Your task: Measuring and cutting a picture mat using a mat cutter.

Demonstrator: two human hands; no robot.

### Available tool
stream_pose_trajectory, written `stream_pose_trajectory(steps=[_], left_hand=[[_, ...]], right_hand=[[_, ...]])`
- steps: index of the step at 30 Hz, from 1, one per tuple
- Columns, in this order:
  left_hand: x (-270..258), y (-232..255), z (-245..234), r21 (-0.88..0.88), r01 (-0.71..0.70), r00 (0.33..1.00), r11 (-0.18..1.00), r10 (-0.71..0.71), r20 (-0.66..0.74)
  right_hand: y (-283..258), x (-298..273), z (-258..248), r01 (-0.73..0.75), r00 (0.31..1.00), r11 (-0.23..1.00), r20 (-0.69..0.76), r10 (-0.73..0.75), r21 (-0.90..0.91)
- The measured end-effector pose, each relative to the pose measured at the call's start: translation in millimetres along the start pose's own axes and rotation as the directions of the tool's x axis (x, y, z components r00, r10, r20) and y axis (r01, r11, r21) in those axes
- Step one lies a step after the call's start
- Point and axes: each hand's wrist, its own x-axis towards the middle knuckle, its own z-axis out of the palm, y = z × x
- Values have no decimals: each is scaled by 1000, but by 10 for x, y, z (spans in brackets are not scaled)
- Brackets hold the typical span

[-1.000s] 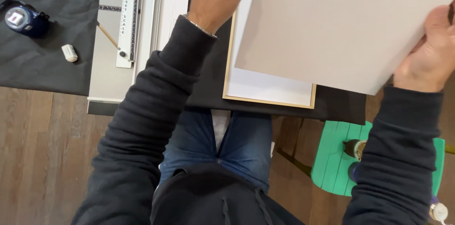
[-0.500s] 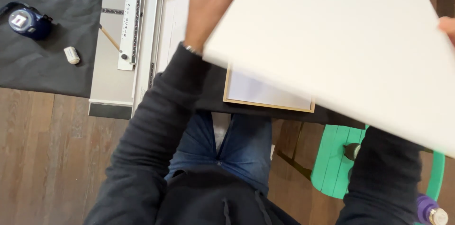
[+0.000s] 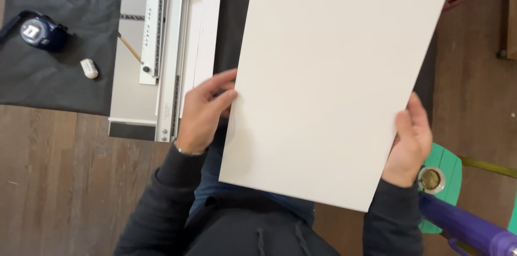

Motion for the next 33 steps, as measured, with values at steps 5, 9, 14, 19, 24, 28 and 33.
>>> stream_pose_trajectory(steps=[5,9,14,19,24,28,33], left_hand=[[-100,-135,-88,-23,20,999,1000,-21,-28],[-85,-161,-99,-86,22,1000,996,-23,-9],[-25,-207,-138,-104,5,999,995,-1,35],[-5,-304,-273,-207,-54,981,977,91,173],[29,-396,-376,-331,-87,940,939,187,284],[-5,-382,-397,-329,-90,937,940,191,291],[-27,-450,-402,-298,-95,945,950,181,274]], right_hand=[[90,-168,-77,-164,976,986,-138,166,26],[71,-151,-152,-198,975,980,-99,199,13],[54,-106,-144,-226,974,974,-42,224,-32],[-88,-103,-159,-279,960,960,3,279,-33],[-148,-116,-315,-245,957,969,156,246,-27],[-225,-187,-298,-247,945,969,214,247,-27],[-175,-262,-517,-267,941,961,232,245,68]])
